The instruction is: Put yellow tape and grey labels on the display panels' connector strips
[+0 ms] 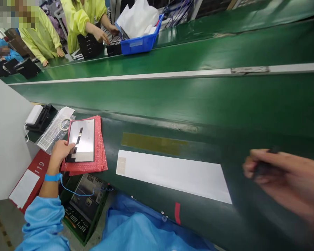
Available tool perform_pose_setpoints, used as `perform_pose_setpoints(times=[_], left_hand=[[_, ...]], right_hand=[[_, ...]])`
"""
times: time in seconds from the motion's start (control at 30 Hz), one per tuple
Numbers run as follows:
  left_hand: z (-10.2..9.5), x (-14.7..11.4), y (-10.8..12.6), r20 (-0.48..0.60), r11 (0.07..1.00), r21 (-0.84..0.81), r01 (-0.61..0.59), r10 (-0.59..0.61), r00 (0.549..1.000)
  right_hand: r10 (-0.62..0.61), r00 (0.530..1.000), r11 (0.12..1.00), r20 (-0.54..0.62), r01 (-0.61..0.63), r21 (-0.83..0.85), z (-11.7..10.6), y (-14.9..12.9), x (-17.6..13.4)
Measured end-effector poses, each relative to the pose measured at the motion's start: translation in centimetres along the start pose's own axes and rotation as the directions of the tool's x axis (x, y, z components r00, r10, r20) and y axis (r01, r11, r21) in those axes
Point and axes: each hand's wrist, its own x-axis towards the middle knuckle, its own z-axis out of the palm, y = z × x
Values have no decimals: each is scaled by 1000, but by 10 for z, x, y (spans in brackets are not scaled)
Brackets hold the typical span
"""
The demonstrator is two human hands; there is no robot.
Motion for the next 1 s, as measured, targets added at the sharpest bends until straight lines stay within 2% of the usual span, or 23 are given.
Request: perform_pose_setpoints(times=[0.07, 0.13, 0.2, 0.27, 0.33, 0.43, 0.57, 0.77, 0.83, 1.0], left_hand=[[15, -19, 13, -117, 984, 106, -143, 155, 981], [45, -44, 31, -140, 931, 180, -319, 345, 928], [86, -69, 51, -10, 815, 209, -541, 554, 832], [129, -86, 72, 134, 667, 210, -715, 705, 696], [164, -92, 89, 236, 543, 224, -810, 776, 585], [196, -94, 106, 345, 420, 254, -871, 802, 488], [218, -102, 124, 398, 334, 275, -902, 814, 423], [242, -115, 163, 389, 283, 233, -930, 850, 356], [242, -115, 171, 373, 283, 214, -935, 861, 346], [236, -115, 183, 298, 321, 176, -931, 884, 361]], right_hand=[[95, 994, 995, 53, -96, 9, 24, -4, -17], [107, 986, 994, 125, -107, -5, 45, -1, -27], [72, 981, 997, 180, -66, -41, 57, 7, -28], [43, 981, 996, 190, -28, -81, 61, 19, -23], [61, 983, 992, 173, -40, -121, 56, 29, -16], [86, 985, 990, 147, -68, -125, 41, 33, -15], [31, 996, 999, 83, -29, -19, 25, 19, -26], [-82, 996, 987, -37, 86, 134, 10, -7, -20], [-129, 990, 977, -62, 138, 163, 6, -13, -13], [-198, 977, 955, -80, 211, 209, 0, -15, 14]])
